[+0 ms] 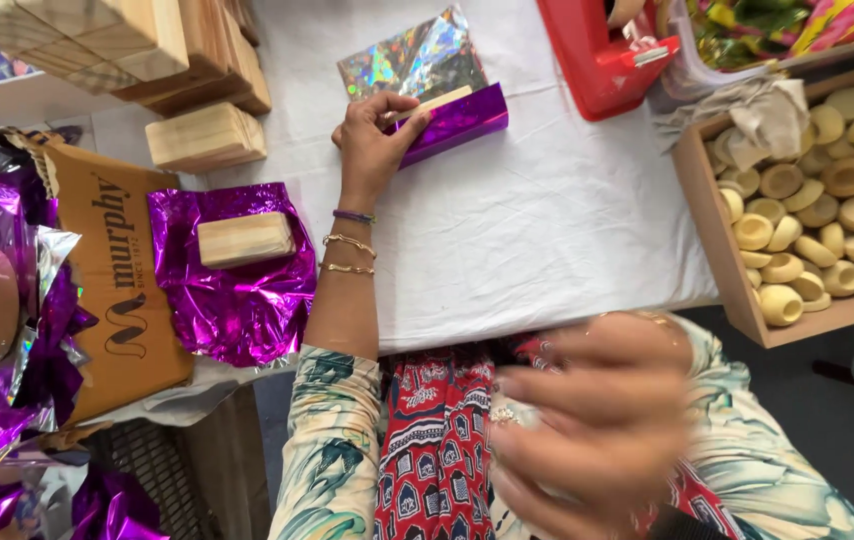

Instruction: The person assembles two wooden halves into a single block and places small wooden discs inside. They then wrap the wooden block in a sheet of shiny purple foil, folding the edges and securing the package with clear tape from a red dispenser.

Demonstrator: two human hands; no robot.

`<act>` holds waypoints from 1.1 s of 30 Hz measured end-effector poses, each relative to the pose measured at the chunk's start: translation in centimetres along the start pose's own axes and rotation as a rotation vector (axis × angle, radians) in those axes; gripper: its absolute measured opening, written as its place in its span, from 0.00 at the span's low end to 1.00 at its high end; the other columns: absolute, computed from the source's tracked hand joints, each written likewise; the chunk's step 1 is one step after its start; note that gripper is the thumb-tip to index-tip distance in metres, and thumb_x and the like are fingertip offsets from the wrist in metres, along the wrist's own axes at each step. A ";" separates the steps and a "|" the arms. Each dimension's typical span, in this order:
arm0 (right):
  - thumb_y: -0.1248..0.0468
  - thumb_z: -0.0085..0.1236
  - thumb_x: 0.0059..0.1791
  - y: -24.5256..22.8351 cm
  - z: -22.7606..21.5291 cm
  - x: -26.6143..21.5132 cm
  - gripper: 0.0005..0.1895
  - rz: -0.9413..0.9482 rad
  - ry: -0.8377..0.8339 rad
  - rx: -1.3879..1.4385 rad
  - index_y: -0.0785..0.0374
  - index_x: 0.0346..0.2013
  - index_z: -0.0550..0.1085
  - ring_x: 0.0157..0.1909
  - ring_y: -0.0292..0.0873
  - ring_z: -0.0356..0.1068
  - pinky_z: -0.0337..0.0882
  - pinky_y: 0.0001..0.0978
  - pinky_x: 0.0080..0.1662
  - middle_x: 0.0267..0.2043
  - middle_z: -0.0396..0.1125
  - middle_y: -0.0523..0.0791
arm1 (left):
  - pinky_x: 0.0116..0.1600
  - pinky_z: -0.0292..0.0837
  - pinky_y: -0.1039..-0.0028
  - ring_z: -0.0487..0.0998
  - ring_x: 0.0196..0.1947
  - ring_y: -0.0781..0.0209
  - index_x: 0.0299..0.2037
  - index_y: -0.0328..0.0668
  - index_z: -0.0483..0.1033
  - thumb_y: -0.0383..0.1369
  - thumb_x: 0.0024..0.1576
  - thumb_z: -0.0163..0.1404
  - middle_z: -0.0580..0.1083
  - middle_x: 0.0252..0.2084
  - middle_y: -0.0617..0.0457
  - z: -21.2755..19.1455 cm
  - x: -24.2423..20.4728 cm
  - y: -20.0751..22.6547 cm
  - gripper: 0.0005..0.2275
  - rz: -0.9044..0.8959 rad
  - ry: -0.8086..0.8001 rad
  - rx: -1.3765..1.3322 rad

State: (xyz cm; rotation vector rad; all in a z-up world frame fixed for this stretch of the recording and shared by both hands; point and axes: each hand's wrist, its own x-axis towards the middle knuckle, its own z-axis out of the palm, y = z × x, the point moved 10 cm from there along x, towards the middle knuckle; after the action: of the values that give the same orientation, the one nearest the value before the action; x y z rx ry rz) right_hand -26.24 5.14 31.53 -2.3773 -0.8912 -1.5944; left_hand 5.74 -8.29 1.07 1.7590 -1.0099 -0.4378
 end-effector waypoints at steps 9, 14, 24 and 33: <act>0.54 0.61 0.50 -2.9 22.3 -12.6 0.13 0.407 -0.584 0.499 0.60 0.33 0.72 0.43 0.46 0.70 0.69 0.41 0.48 0.38 0.69 0.45 | 0.48 0.62 0.73 0.77 0.28 0.74 0.35 0.49 0.85 0.44 0.51 0.65 0.80 0.29 0.65 -0.7 -0.1 0.7 0.11 0.073 0.043 0.137; 0.61 0.53 0.50 -2.9 22.1 -11.0 0.12 0.324 -0.577 0.521 0.59 0.46 0.75 0.51 0.43 0.71 0.69 0.38 0.57 0.43 0.70 0.42 | 0.50 0.61 0.72 0.78 0.31 0.73 0.36 0.50 0.85 0.45 0.51 0.64 0.79 0.30 0.65 -0.9 -0.2 0.8 0.11 0.088 0.063 0.122; 0.68 0.55 0.53 17.9 2.2 -21.3 0.07 1.051 -0.292 -0.168 0.59 0.44 0.79 0.41 0.46 0.75 0.72 0.38 0.45 0.41 0.75 0.47 | 0.54 0.57 0.71 0.79 0.32 0.72 0.36 0.49 0.85 0.44 0.50 0.65 0.80 0.31 0.63 -0.7 -0.4 -0.1 0.11 0.049 0.067 0.082; 0.57 0.61 0.52 26.0 -5.8 -31.5 0.09 1.548 -0.613 -0.629 0.56 0.42 0.84 0.35 0.52 0.73 0.71 0.42 0.41 0.32 0.75 0.52 | 0.52 0.55 0.71 0.76 0.31 0.72 0.35 0.50 0.85 0.44 0.49 0.65 0.78 0.29 0.65 -0.6 0.0 -0.3 0.11 0.038 0.054 0.097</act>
State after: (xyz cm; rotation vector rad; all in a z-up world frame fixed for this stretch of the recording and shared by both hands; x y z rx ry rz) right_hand -24.97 -30.91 11.44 -2.5312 1.3967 -0.4566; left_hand 6.25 -7.92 1.05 1.8245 -1.0397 -0.3207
